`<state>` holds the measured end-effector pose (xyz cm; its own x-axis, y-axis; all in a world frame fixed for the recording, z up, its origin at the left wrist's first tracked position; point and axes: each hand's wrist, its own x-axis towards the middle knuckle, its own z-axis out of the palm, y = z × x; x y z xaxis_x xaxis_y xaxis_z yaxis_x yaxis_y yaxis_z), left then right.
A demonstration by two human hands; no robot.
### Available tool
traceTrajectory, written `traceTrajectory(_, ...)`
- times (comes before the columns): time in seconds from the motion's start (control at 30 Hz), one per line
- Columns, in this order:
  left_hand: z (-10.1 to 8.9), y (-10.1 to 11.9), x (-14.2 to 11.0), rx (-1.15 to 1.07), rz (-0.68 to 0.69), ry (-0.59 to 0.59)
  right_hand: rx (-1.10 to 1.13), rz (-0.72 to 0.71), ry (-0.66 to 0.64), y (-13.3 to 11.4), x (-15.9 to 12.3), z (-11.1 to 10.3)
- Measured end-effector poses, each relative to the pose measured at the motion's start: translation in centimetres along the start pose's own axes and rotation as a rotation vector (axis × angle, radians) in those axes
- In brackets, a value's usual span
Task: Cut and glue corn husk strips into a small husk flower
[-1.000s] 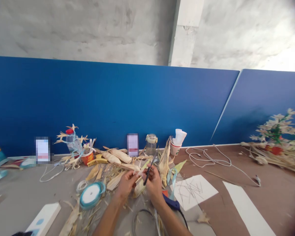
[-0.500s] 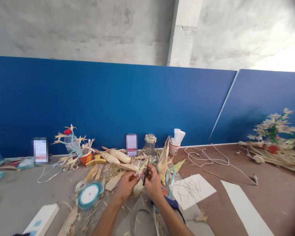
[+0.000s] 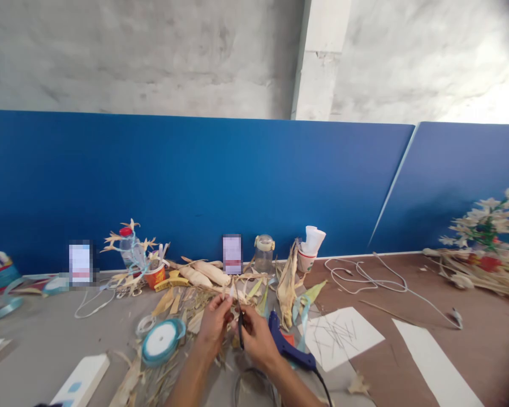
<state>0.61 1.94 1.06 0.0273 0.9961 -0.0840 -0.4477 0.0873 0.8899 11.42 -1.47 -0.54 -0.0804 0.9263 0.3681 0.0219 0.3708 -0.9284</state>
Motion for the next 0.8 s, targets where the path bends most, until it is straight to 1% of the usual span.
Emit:
traceTrajectory(0.1, 0.04, 0.12, -0.03, -0.109, -0.011, 0.002, -0.054, -0.011, -0.001, -0.06, -0.17, 0.13)
traceTrajectory(0.27, 0.12, 0.16, -0.01, -0.151, 0.003, 0.038, -0.113, -0.025, 0.019, 0.09, -0.28, 0.16)
traceTrajectory(0.63, 0.40, -0.03, -0.31, -0.042, 0.017, -0.029, -0.202, -0.018, 0.062, -0.11, -0.34, 0.04)
traceTrajectory(0.8, 0.35, -0.07, -0.33, -0.002, 0.021, -0.048, -0.183, -0.029, 0.067, -0.15, -0.33, 0.02)
